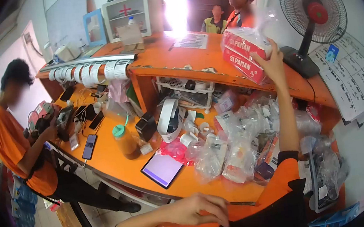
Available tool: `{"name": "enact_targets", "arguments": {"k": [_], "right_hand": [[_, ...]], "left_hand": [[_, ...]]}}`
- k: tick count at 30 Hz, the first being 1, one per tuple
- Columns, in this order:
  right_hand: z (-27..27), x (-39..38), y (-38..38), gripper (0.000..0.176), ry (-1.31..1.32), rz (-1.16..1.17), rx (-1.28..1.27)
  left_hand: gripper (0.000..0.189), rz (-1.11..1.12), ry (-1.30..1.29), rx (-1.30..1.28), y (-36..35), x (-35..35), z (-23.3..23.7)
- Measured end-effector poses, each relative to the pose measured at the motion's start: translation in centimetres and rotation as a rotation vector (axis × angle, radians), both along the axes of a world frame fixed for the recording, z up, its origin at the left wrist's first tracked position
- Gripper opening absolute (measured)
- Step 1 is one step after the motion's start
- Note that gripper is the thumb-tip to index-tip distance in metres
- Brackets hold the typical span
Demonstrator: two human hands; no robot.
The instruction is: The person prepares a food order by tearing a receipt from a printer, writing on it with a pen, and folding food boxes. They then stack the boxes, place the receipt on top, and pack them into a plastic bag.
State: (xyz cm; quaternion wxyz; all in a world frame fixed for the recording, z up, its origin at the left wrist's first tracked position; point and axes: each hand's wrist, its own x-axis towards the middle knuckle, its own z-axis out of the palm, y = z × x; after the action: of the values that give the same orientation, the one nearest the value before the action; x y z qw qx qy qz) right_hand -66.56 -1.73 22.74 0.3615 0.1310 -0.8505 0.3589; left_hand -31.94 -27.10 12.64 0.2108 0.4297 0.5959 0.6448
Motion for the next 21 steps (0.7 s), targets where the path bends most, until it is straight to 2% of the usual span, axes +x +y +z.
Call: {"name": "enact_targets", "arguments": {"k": [3, 5, 8, 10, 11, 13, 15, 16, 17, 19, 20, 21], "right_hand": [[-0.1, -0.9, -1.6, 0.096, 0.086, 0.014, -0.012], [0.1, -2.8, -3.3, 0.099, 0.025, -0.047, 0.018], [0.6, -5.6, -6.8, 0.105, -0.057, 0.031, 0.034], [0.9, -7.5, -9.7, 0.117, -0.068, 0.017, 0.081], [0.9, -9.3, -10.8, 0.117, -0.082, 0.038, 0.09], [0.4, -13.8, -12.7, 0.128, -0.027, 0.158, 0.074], [-0.2, -17.2, -14.7, 0.133, 0.017, 0.2, 0.053], [-0.9, -19.0, -15.9, 0.131, 0.095, 0.186, 0.083], [-1.5, -18.1, -17.2, 0.131, 0.073, 0.206, 0.089], [-1.3, -17.1, -19.0, 0.128, 0.009, 0.116, 0.036], [-1.6, -16.6, -19.6, 0.118, 0.049, 0.108, 0.039], [-2.0, -16.1, -20.3, 0.118, 0.039, 0.115, 0.037]], "left_hand": [[0.009, -0.113, -0.049, -0.105, -1.8, -1.2, -0.9], [0.007, -0.131, -0.064, -0.094, -1.8, -1.3, -1.8], [0.008, -0.21, -0.024, -0.087, -2.4, -1.5, -3.2], [0.009, -0.177, -0.07, -0.108, -3.4, -1.6, -3.2], [0.01, -0.154, -0.103, -0.139, -3.9, -1.4, -3.4], [0.012, -0.16, -0.159, -0.117, -4.2, -0.5, -3.6], [0.019, 0.029, 0.029, -0.052, -3.7, 0.6, -2.4], [0.039, 0.049, 0.031, -0.067, -4.1, 0.9, -2.8], [0.039, 0.067, 0.007, -0.059, -4.1, 1.7, -2.6], [0.061, 0.078, 0.047, 0.102, -4.0, 3.0, -1.8], [0.083, -0.098, 0.269, -0.087, -4.1, 3.5, -2.3], [0.083, -0.092, 0.258, -0.088, -4.3, 3.8, -1.8]]}}
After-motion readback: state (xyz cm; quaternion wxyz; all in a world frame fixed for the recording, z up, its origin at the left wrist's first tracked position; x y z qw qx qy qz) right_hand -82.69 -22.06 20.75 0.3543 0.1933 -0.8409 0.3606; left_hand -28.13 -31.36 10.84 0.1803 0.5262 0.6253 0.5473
